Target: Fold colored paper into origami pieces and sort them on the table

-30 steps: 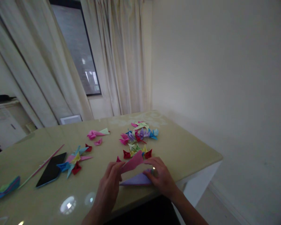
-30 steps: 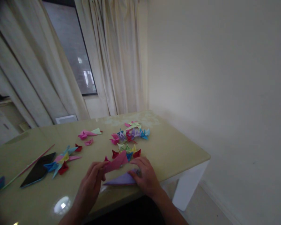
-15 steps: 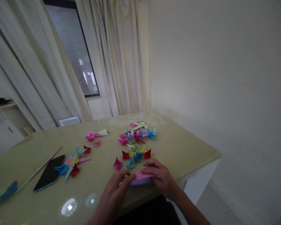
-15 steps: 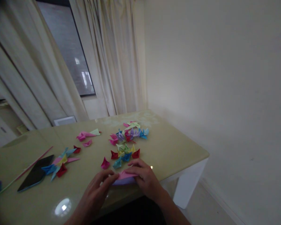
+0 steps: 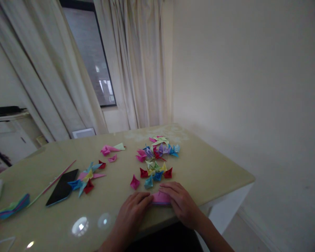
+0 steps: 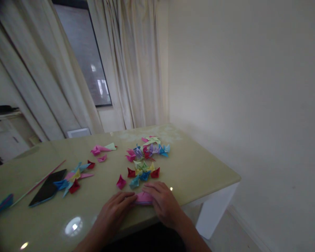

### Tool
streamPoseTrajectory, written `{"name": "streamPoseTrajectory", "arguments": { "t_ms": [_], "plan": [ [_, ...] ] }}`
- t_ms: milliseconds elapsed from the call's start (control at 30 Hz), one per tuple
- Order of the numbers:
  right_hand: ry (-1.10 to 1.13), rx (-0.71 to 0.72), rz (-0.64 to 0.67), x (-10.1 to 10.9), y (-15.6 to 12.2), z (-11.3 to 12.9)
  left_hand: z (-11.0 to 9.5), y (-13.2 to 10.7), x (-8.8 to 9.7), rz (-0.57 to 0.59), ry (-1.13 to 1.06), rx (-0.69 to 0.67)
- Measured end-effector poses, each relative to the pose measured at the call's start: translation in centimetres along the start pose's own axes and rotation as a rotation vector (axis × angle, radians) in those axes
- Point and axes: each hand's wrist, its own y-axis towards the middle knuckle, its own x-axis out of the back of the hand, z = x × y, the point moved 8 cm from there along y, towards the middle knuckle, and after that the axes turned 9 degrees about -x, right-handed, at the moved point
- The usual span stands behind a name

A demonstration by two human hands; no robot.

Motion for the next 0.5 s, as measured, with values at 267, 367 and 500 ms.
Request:
{"name": "streamPoseTrajectory", "arguments": {
  "t_ms": [267, 367, 500],
  "plan": [
    [-0.083, -0.051, 0.035, -0.7, 0.1, -0.3, 13.5, -2.6, 8.4, -0.019, 0.359, 0.487],
    [-0.079, -0.066, 0.023, -0.6, 0.2, -0.5, 20.2, -4.5, 10.5, 0.235, 0.551, 0.721],
    [-0.080, -0.074, 0.009, -0.5, 0.5, -0.3, 24.4, -6.8, 9.9, 0.416, 0.405, 0.855]
  ]
}}
